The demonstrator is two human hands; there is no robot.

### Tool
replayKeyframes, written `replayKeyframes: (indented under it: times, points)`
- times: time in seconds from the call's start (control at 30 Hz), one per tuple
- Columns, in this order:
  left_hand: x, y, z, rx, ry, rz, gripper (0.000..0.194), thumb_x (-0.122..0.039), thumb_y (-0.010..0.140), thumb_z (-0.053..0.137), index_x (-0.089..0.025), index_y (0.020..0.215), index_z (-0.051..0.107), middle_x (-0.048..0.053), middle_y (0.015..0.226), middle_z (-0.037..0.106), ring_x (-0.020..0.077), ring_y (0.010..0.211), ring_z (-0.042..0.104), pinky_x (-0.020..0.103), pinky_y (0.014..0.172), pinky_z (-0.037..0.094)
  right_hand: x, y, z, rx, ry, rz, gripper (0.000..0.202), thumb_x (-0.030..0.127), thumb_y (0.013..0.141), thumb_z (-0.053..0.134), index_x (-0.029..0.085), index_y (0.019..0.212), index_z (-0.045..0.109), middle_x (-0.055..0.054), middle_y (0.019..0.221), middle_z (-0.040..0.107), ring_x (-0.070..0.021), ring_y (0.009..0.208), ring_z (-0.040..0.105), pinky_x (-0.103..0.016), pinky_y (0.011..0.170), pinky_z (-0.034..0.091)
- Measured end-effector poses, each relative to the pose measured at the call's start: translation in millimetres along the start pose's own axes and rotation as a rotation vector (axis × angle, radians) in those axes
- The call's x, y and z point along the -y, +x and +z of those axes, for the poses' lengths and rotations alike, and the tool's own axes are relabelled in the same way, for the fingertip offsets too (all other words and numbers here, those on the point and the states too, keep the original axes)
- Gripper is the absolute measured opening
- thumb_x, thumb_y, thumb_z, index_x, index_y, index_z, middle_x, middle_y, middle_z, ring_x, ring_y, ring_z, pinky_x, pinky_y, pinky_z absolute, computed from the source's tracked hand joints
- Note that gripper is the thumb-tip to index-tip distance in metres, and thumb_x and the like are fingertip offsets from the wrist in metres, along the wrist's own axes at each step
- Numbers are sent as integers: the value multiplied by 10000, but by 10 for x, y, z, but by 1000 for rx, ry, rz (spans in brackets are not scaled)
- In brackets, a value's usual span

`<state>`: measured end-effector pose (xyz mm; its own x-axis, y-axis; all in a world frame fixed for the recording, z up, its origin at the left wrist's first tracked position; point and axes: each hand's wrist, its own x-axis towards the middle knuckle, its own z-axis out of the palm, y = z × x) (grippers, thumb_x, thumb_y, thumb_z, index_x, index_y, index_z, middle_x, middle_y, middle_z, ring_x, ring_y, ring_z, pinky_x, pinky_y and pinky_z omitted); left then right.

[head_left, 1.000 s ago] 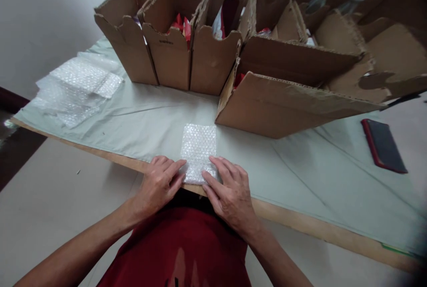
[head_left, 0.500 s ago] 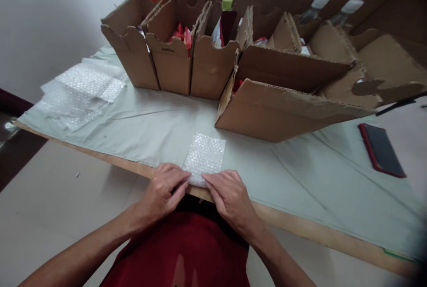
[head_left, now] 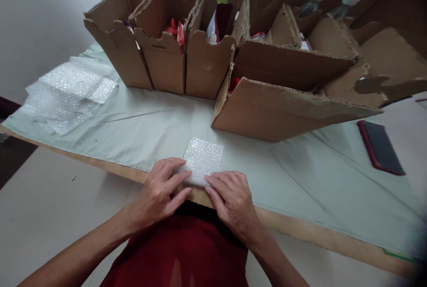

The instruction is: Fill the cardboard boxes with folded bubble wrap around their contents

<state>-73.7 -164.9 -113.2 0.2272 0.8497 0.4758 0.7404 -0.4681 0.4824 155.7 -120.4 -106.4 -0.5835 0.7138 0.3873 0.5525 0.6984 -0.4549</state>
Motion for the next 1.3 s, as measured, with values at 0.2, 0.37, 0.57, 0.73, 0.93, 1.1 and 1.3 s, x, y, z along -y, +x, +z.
replayKeyframes:
  times: [0.2,0.37,0.57,0.73,0.93,1.1,1.3]
  points:
    - [130,165,38,77,12,18,187,-123,979,581,-164,1148,649,76,932,726,229,915,633,419,851,547,-19,20,1,-51,-22,48,170,196,1026,573,173,1152,685,-69,1032,757,-209,899,639,-367,832,446]
    - [200,318,99,-27,128,-72,180,-234,991,611,-155,1136,684,109,980,710,253,914,646,435,817,566,-48,85,36,9,-178,2,172,231,1002,610,196,1144,700,-99,1157,740,-266,1030,634,-426,894,432]
    - [-179,89,7,-160,-549,-628,269,-270,976,633,-202,1236,655,92,1088,755,203,960,736,363,838,620,-129,216,87,-130,85,155,152,245,1028,595,212,1130,702,-35,970,782,-194,854,679,-362,796,491]
    - [-387,119,195,-108,-1092,-893,320,-381,943,661,-166,1179,665,126,1146,772,245,1034,754,418,949,619,54,148,47,-61,327,275,145,256,1018,592,233,1085,719,-34,963,766,-191,886,691,-341,805,551]
    - [-413,178,271,93,-717,-540,443,-238,986,567,-238,1429,555,107,1184,761,238,1012,753,355,833,651,-8,98,-327,-50,354,346,433,334,884,750,202,1285,657,-91,1151,699,-181,855,680,-320,774,591]
    - [-483,343,203,241,-437,-53,860,-188,970,581,-303,1676,104,160,1356,690,280,1133,739,393,892,658,-78,202,-704,180,518,335,39,233,922,663,228,923,702,10,808,700,-139,699,648,-245,640,554]
    - [-352,1446,-164,-46,-153,123,707,-325,949,676,-264,1582,364,177,1573,461,355,1461,484,559,1161,486,-370,242,-1385,-150,282,260,52,310,927,707,294,973,726,-18,886,753,-191,754,723,-278,622,597]
